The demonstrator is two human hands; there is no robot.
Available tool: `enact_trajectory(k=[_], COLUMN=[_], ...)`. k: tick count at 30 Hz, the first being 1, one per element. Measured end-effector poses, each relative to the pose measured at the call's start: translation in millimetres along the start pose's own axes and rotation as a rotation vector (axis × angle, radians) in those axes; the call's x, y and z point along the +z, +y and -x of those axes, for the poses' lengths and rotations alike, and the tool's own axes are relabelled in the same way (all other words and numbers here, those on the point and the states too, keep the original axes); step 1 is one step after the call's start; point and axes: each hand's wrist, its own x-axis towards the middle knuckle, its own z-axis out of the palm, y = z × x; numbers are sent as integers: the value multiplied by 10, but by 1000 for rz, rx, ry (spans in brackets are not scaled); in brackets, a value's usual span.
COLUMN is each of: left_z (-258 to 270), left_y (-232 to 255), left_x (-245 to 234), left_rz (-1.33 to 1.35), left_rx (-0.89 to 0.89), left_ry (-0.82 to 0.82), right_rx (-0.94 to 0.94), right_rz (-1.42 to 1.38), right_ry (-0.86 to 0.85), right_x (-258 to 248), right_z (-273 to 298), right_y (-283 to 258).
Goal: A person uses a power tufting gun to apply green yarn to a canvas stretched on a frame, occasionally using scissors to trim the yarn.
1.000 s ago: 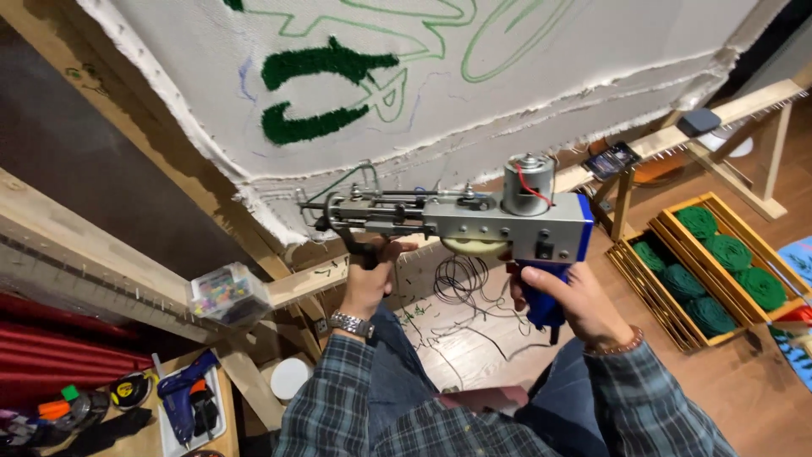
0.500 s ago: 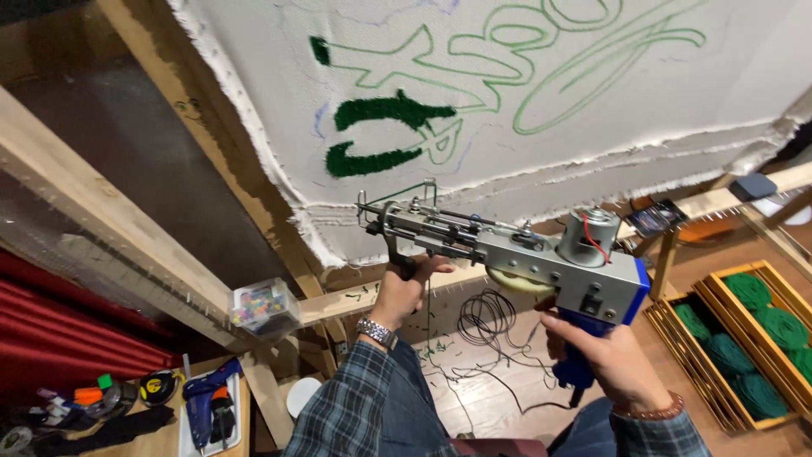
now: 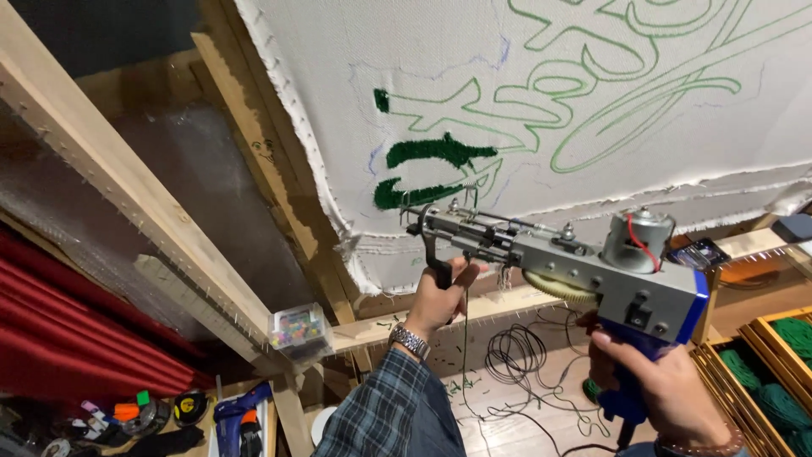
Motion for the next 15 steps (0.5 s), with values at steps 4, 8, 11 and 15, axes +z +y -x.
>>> enact_trajectory(k=[4, 8, 11, 15], left_z=[-70, -130, -195, -321], left_y=[466, 850, 992, 975], left_x=[14, 29, 5, -46], left_rz=[144, -68, -33, 23], left_rx=[28, 94, 55, 86], left_ry=[60, 171, 224, 241], right_rx=[-63, -163, -276, -271], right_rz=[-60, 10, 29, 97], right_ry=[-11, -3, -55, 19], right_x=[268, 342, 535, 730], right_z=[39, 1, 34, 62], right_y=[-407, -586, -759, -889])
